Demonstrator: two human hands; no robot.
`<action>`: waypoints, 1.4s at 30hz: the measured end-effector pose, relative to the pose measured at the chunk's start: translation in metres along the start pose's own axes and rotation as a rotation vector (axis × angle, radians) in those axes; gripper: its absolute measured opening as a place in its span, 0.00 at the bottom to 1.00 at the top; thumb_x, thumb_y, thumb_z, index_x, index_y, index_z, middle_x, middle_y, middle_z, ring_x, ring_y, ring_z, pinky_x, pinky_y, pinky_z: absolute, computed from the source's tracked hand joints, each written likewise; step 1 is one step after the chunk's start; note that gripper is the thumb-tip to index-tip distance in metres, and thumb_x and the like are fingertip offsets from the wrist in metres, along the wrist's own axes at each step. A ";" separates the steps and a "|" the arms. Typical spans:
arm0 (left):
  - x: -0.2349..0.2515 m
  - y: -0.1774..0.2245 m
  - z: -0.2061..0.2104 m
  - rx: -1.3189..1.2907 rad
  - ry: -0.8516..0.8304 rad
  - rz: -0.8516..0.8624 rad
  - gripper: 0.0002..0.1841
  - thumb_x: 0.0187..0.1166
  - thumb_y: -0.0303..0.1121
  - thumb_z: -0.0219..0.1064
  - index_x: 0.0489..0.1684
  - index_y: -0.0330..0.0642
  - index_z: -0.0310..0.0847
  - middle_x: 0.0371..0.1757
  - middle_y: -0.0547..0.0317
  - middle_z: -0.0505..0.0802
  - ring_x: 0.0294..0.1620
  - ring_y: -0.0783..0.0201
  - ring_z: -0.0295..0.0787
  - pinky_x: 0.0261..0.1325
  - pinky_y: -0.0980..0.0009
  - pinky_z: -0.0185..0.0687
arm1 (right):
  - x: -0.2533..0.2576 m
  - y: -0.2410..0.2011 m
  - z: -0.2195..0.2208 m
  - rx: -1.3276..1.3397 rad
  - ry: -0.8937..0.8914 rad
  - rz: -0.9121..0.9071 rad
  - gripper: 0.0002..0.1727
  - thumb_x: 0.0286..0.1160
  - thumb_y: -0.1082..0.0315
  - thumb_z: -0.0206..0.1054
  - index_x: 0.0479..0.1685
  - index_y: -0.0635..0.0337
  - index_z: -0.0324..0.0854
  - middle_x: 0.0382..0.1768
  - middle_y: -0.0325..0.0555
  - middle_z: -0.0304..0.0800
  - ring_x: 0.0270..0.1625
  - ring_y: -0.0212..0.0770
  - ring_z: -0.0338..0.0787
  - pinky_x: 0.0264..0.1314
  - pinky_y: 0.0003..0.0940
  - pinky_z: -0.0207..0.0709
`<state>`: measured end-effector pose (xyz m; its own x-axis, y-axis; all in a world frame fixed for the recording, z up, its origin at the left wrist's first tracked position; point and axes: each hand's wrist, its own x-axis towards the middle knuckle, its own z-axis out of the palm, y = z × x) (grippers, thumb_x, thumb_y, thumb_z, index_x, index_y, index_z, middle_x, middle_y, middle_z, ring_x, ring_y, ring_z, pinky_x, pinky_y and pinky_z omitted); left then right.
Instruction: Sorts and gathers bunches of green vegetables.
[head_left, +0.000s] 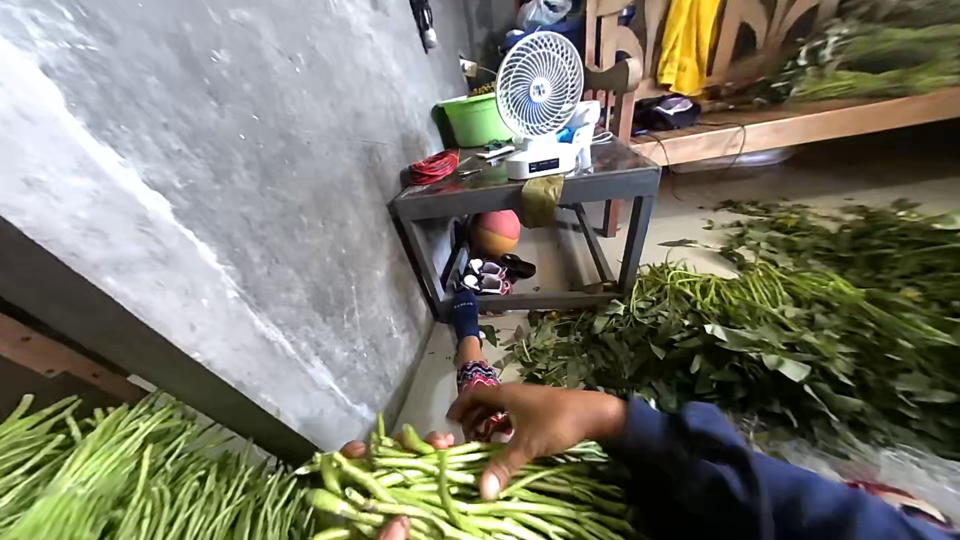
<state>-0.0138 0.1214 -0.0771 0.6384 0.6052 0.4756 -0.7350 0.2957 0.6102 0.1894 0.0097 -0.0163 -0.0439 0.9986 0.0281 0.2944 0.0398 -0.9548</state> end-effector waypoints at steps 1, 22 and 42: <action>-0.007 0.003 -0.006 0.046 0.062 0.008 0.29 0.71 0.37 0.76 0.75 0.59 0.76 0.66 0.48 0.91 0.69 0.46 0.88 0.76 0.49 0.80 | -0.011 -0.013 0.003 -0.090 0.158 0.023 0.40 0.66 0.56 0.81 0.77 0.65 0.73 0.69 0.58 0.83 0.69 0.48 0.84 0.72 0.47 0.79; 0.045 -0.016 0.165 0.831 -0.667 -0.180 0.59 0.64 0.50 0.82 0.92 0.35 0.43 0.83 0.50 0.74 0.77 0.66 0.77 0.80 0.63 0.77 | -0.086 0.084 0.088 -0.101 1.147 -0.376 0.58 0.41 0.47 0.91 0.74 0.75 0.69 0.60 0.52 0.91 0.63 0.34 0.90 0.71 0.38 0.84; 0.104 -0.223 0.239 1.272 -0.853 -0.582 0.34 0.74 0.57 0.72 0.72 0.43 0.81 0.70 0.53 0.86 0.70 0.61 0.84 0.68 0.61 0.84 | -0.254 0.190 -0.043 1.133 1.072 -0.748 0.15 0.59 0.49 0.81 0.45 0.41 0.94 0.40 0.32 0.98 0.44 0.24 0.95 0.50 0.25 0.90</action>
<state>0.2708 -0.0581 -0.0125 0.9968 -0.0499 -0.0631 0.0102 -0.6996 0.7144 0.2975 -0.2353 -0.1921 0.8952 0.3715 0.2463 -0.2762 0.8960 -0.3477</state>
